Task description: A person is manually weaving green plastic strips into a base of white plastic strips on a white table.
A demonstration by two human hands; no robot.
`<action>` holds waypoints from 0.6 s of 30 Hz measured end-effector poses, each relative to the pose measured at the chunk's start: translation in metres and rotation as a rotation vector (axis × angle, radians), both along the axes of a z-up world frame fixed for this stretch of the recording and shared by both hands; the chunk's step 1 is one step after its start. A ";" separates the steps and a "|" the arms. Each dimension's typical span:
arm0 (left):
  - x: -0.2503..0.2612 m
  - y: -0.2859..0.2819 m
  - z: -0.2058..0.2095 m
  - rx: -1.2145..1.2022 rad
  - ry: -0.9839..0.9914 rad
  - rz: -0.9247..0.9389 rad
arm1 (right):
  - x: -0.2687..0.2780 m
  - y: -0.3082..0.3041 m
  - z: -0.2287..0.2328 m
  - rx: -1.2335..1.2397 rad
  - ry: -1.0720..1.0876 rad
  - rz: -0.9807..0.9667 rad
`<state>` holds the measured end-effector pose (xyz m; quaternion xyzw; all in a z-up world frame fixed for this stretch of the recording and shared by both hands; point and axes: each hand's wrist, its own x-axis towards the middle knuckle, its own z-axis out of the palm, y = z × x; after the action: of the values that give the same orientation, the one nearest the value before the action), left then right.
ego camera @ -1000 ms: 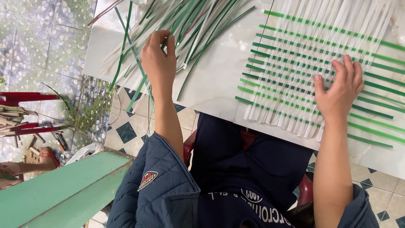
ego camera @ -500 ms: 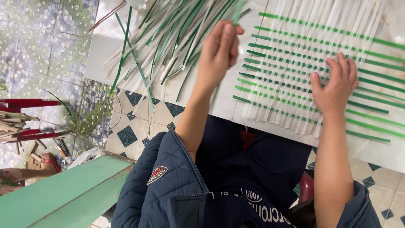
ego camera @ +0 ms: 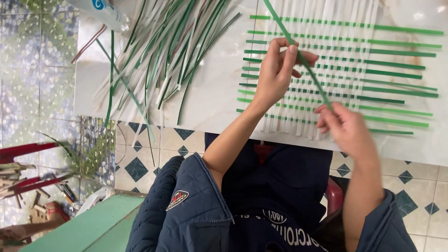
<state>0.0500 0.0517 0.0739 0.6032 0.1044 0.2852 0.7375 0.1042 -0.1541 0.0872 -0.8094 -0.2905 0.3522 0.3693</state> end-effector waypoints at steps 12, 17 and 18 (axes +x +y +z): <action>0.122 -0.012 -0.036 -0.678 -0.103 0.150 | 0.047 -0.002 -0.003 0.475 -1.106 -0.353; 0.148 -0.016 -0.037 -0.760 0.010 0.169 | 0.072 -0.028 -0.056 0.421 -1.064 -0.684; 0.154 -0.018 -0.041 -0.762 -0.001 0.155 | 0.081 -0.038 -0.071 0.489 -1.023 -0.705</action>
<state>0.2037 0.0336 0.0329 0.2760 0.2475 0.2811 0.8852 0.1856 -0.1920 0.0162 -0.8140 -0.2186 -0.2939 0.4509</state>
